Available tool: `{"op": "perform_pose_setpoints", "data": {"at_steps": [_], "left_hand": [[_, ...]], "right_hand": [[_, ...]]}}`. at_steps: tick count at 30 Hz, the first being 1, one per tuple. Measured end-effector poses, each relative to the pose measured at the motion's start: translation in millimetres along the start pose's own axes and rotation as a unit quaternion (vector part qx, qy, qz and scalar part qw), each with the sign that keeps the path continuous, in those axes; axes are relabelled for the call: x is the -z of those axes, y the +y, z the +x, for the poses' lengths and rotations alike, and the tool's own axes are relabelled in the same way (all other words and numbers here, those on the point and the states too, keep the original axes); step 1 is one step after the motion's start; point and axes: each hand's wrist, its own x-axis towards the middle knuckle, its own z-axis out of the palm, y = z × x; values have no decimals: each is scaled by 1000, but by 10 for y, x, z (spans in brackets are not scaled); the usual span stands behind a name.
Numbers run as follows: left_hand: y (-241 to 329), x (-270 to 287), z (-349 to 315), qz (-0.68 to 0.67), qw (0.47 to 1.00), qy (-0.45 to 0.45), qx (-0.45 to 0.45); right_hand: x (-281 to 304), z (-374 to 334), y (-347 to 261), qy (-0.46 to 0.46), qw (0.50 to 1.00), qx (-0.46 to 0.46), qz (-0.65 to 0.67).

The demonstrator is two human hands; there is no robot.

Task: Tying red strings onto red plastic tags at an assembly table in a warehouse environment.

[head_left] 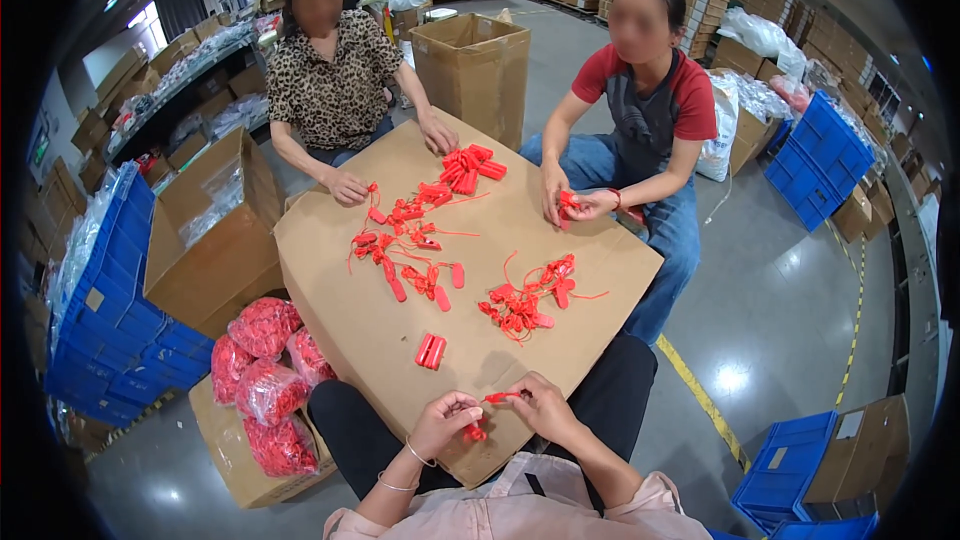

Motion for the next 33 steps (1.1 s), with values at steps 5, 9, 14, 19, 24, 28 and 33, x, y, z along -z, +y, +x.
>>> {"op": "perform_pose_setpoints", "data": {"at_steps": [5, 9, 14, 19, 24, 28, 33], "left_hand": [[-12, -32, -47, -99, 994, -32, 23], [-14, -39, -4, -90, 995, 15, 37], [18, -148, 113, -47, 994, 85, -55], [-109, -176, 173, -19, 984, 140, -105], [-113, -234, 183, 14, 974, 164, -157], [-159, -231, 225, 100, 948, 203, -224], [-78, -260, 229, 206, 915, 210, -277]], "right_hand": [[-351, 20, 292, 152, 933, -108, 307], [-408, 73, 252, 165, 913, -121, 354], [-377, 89, 223, 139, 904, -109, 388], [-393, 75, 120, 115, 903, -125, 395], [-437, 54, 117, 107, 901, -119, 404], [-452, 54, 139, 95, 891, -122, 427], [-443, 76, 125, 96, 881, -133, 445]]}}
